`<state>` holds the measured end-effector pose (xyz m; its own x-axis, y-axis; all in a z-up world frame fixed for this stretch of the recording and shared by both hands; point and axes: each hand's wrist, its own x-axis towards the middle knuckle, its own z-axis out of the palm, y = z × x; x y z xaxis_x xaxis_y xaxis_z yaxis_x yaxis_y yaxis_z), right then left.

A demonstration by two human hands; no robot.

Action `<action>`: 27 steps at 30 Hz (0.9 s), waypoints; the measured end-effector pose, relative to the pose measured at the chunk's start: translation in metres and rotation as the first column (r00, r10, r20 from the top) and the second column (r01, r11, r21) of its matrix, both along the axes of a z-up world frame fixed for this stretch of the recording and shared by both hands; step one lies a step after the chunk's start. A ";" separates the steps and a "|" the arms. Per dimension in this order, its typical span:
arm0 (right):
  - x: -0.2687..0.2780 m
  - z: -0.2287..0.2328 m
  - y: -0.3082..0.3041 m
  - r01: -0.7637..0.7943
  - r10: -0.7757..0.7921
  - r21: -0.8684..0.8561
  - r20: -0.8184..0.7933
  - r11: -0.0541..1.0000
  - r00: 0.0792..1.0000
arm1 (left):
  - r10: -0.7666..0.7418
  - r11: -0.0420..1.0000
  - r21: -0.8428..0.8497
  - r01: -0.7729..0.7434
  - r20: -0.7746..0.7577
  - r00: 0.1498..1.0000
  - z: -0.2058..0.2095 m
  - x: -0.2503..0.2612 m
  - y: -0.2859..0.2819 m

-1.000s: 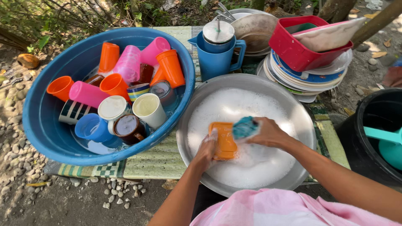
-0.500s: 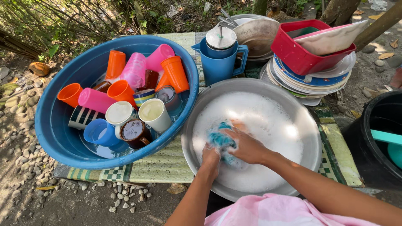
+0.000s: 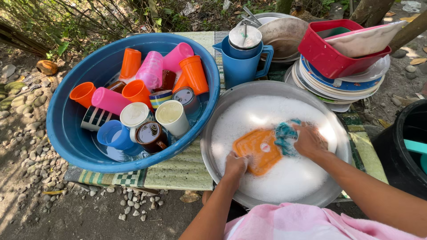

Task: The person scrubs several plastic and ceramic cups, mugs, and bowls in a large basin of soapy water using a sponge and a cloth.

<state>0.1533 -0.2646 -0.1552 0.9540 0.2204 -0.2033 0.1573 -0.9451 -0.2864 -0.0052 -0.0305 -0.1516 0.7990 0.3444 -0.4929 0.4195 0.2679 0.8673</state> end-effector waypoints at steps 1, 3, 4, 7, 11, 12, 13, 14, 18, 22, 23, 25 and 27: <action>-0.003 0.002 0.000 0.028 -0.028 -0.003 -0.038 1.000 0.999 | -0.040 0.999 -0.024 0.042 0.082 0.996 -0.001 -0.001 -0.001; -0.016 0.012 0.009 0.109 -0.106 0.018 -0.124 0.994 0.987 | -0.113 0.989 -0.060 0.132 0.249 0.962 -0.003 -0.003 -0.003; -0.023 0.018 0.015 0.163 -0.153 0.040 -0.173 0.986 0.973 | -0.098 0.995 0.005 0.098 0.125 0.987 -0.003 -0.003 -0.002; -0.043 0.030 0.035 0.232 -0.219 0.030 -0.238 0.972 0.946 | -0.025 0.997 0.076 0.034 -0.110 0.994 0.006 0.006 0.003; -0.054 0.021 0.033 0.197 -0.191 -0.004 -0.270 0.980 0.944 | 0.015 0.982 -0.183 -0.038 -0.129 0.992 0.017 0.007 0.010; -0.052 0.017 0.031 0.172 -0.154 0.043 -0.278 0.984 0.948 | 0.013 0.970 -0.240 -0.047 -0.140 0.990 0.018 0.007 0.011; -0.049 0.016 0.027 0.148 -0.117 0.090 -0.284 0.985 0.952 | 0.014 0.947 -0.319 -0.041 -0.087 0.996 0.017 0.009 0.011; -0.048 0.016 0.024 0.124 -0.081 0.138 -0.287 0.983 0.955 | 0.018 0.918 -0.395 -0.031 -0.035 0.999 0.016 0.011 0.011; -0.054 0.045 0.048 0.141 -0.080 0.123 -0.406 0.982 0.911 | 0.003 0.815 -0.579 0.005 0.014 1.000 0.015 0.009 0.012; -0.084 0.110 0.087 0.138 0.007 0.249 -0.506 0.959 0.863 | -0.021 0.770 -0.637 0.041 0.038 0.999 0.016 0.008 0.012; -0.091 0.125 0.097 0.152 0.035 0.295 -0.543 0.944 0.839 | -0.010 0.770 -0.637 0.035 0.043 0.999 0.015 0.008 0.010; -0.106 0.149 0.116 0.019 0.090 0.216 -0.484 0.976 0.870 | -0.014 0.743 -0.668 0.040 0.044 0.999 0.010 0.008 0.011; -0.116 0.163 0.132 -0.118 0.160 0.124 -0.427 0.985 0.890 | -0.039 0.684 -0.727 0.055 0.039 0.998 0.005 0.007 0.015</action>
<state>0.0376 -0.1321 0.0074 0.7338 0.3820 -0.5618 0.1254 -0.8889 -0.4406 0.0019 -0.0155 -0.1464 0.8162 -0.1541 -0.5568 0.4348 0.7986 0.4162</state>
